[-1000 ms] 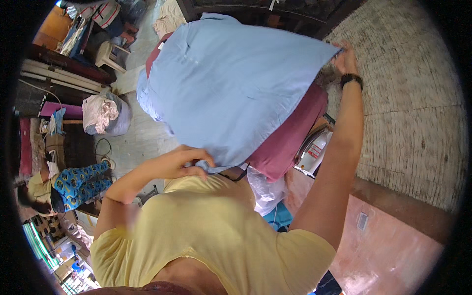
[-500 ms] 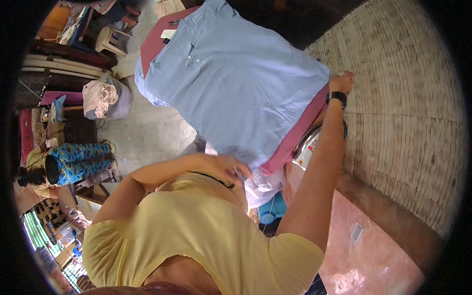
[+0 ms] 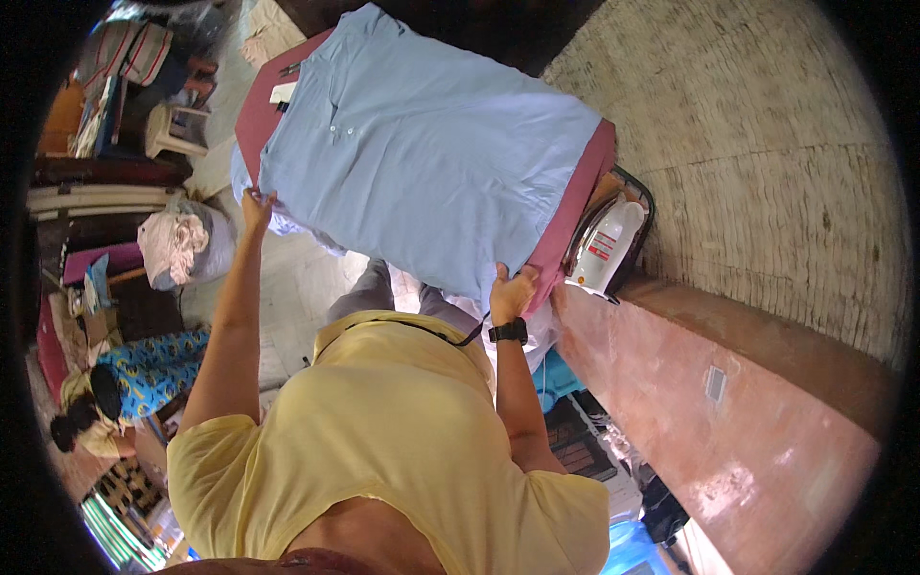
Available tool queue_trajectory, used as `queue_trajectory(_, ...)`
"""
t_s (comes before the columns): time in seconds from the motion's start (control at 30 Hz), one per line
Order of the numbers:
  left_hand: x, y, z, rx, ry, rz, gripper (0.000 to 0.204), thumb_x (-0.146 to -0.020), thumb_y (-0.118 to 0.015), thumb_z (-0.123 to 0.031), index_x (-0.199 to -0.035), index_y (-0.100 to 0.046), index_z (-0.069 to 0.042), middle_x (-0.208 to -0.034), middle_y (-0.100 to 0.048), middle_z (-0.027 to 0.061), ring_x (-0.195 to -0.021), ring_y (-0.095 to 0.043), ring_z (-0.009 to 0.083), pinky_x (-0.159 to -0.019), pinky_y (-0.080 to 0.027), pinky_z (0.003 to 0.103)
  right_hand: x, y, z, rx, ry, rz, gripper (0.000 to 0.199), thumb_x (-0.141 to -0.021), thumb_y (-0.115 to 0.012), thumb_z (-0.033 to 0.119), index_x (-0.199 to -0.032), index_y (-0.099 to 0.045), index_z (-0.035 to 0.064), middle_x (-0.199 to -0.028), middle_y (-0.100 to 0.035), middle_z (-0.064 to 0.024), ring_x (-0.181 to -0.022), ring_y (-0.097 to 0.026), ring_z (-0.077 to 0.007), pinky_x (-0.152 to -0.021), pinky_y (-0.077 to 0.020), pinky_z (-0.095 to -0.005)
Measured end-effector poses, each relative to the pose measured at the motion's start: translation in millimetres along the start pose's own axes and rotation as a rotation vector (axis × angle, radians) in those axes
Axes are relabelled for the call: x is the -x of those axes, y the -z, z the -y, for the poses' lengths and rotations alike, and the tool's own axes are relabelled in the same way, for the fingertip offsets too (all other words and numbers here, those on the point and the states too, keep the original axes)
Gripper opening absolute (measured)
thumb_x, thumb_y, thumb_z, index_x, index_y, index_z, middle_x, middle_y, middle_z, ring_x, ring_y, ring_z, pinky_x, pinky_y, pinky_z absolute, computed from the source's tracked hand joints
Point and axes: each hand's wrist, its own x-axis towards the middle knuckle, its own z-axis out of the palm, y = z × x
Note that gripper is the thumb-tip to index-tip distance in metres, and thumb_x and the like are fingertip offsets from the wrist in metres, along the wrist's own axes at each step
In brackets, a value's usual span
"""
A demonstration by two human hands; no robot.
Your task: The person irons a light-blue button-down shirt on a padded board using an electric iron, smoothing out different sections of the garment including the back, front panels, and seams.
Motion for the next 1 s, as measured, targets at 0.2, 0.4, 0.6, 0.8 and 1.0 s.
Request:
queue_trajectory(0.2,8.8,16.3,-8.6,0.051,-0.321,-0.201,0.025,-0.081,-0.072,-0.012,-0.098,-0.054,-0.006,-0.104,-0.054,0.0153,-0.096,-0.05,0.0354,-0.081,-0.039,0.049,5.9,-28.6,-20.7,0.063,0.164,-0.387,0.051,-0.083,-0.074,0.03,-0.109,-0.053,-0.0079,-0.103,-0.058,-0.029,-0.096,-0.056,-0.0469,-0.084,-0.0429,-0.053)
queue_trajectory(0.4,-0.3,45.8,-36.7,0.531,-0.167,0.008,0.02,-0.09,-0.06,0.002,-0.093,-0.041,-0.002,-0.078,-0.046,0.0163,-0.067,-0.041,0.0293,-0.066,-0.041,0.037,10.3,-32.3,-59.8,-0.089,0.049,-0.241,0.057,-0.086,-0.071,0.029,-0.124,-0.049,-0.0072,-0.107,-0.059,-0.0302,-0.101,-0.056,-0.0474,-0.088,-0.0426,-0.0544)
queue_trajectory(0.6,-21.7,80.8,-33.8,0.229,-0.231,0.279,0.02,-0.087,-0.064,-0.002,-0.103,-0.052,0.002,-0.103,-0.056,0.0218,-0.1,-0.055,0.0399,-0.085,-0.046,0.045,39.6,-23.1,-38.3,-0.129,-0.251,-0.168,0.068,-0.083,-0.071,0.022,-0.137,-0.04,-0.0048,-0.12,-0.056,-0.0328,-0.112,-0.056,-0.0437,-0.098,-0.0412,-0.0505)
queue_trajectory(0.8,-163.4,52.6,-190.3,0.464,-0.704,-0.177,0.034,-0.091,-0.061,-0.015,-0.119,-0.055,0.002,-0.119,-0.057,0.0232,-0.112,-0.052,0.0432,-0.096,-0.042,0.045,-14.9,-34.6,6.6,0.575,-0.161,-0.491,0.069,-0.08,-0.072,0.022,-0.136,-0.042,-0.0039,-0.139,-0.042,-0.0293,-0.13,-0.039,-0.0462,-0.1,-0.0356,-0.0584)
queue_trajectory(1.0,-242.3,-43.5,-333.2,0.343,-0.629,-0.141,0.035,-0.088,-0.065,-0.014,-0.118,-0.056,0.0,-0.113,-0.059,0.0227,-0.109,-0.055,0.0402,-0.097,-0.044,0.042,-122.9,-18.5,151.7,0.132,0.11,-0.344,0.062,-0.077,-0.076,0.019,-0.128,-0.045,0.0044,-0.123,-0.048,-0.0241,-0.117,-0.044,-0.0389,-0.101,-0.0325,-0.0496)
